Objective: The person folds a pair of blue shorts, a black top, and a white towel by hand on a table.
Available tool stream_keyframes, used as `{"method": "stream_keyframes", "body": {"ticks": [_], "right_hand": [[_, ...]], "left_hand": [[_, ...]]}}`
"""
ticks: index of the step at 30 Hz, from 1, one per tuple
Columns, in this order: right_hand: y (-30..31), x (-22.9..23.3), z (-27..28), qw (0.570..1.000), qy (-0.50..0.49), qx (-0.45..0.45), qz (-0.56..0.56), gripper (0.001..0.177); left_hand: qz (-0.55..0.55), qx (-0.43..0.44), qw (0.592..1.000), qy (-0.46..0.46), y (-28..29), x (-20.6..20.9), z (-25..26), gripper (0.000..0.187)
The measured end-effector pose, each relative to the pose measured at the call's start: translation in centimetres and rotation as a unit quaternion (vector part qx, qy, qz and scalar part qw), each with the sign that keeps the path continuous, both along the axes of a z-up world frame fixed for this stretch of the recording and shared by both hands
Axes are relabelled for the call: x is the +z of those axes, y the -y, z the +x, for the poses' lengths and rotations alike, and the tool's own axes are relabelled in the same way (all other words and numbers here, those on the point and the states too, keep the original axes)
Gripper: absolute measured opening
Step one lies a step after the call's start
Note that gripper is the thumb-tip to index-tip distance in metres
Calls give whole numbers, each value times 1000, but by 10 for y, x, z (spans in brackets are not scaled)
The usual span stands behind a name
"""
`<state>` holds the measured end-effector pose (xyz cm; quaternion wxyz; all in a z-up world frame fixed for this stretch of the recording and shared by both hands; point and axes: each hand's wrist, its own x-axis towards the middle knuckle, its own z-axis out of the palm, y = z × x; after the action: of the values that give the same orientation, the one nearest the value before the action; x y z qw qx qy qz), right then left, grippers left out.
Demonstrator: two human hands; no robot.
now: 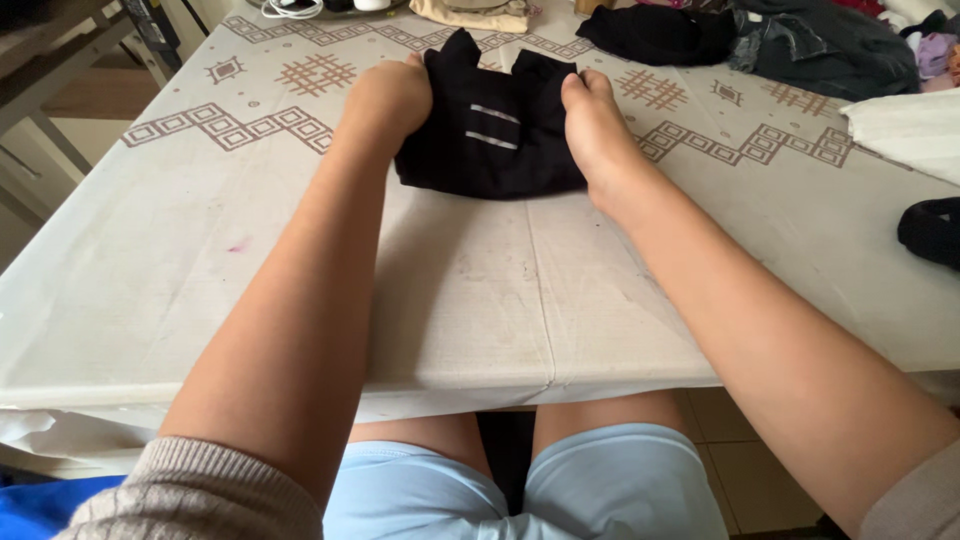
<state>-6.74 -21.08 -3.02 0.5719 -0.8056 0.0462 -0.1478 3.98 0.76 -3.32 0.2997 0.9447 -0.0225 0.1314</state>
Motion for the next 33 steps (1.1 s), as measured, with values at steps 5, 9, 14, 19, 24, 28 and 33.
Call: {"method": "stream_keyframes", "body": {"ticks": [5,9,14,19,24,28,33], "right_hand": [[-7,1,-8,1000,4,12,-17,61],[-4,2,-7,1000,-5,16,-15,62],[12,7,4,992,-96,-11,81,58],[12,7,0,993,-99,-51,-32,50],[4,9,-6,982,-60,-51,-173,56],[0,7,-5,974,-58,-47,-215,60],[-5,3,-5,984,-31,-37,-174,56]], "left_hand": [[-57,15,995,-83,-9,6,-1,62],[74,-16,992,-103,-17,3,15,40],[3,-9,992,-128,-30,3,19,37],[-184,63,959,-204,-29,28,-20,58],[-15,-37,975,-218,-17,56,-62,84],[20,-16,984,-176,1,59,-76,79],[-89,-30,986,-136,8,54,-76,74]]}}
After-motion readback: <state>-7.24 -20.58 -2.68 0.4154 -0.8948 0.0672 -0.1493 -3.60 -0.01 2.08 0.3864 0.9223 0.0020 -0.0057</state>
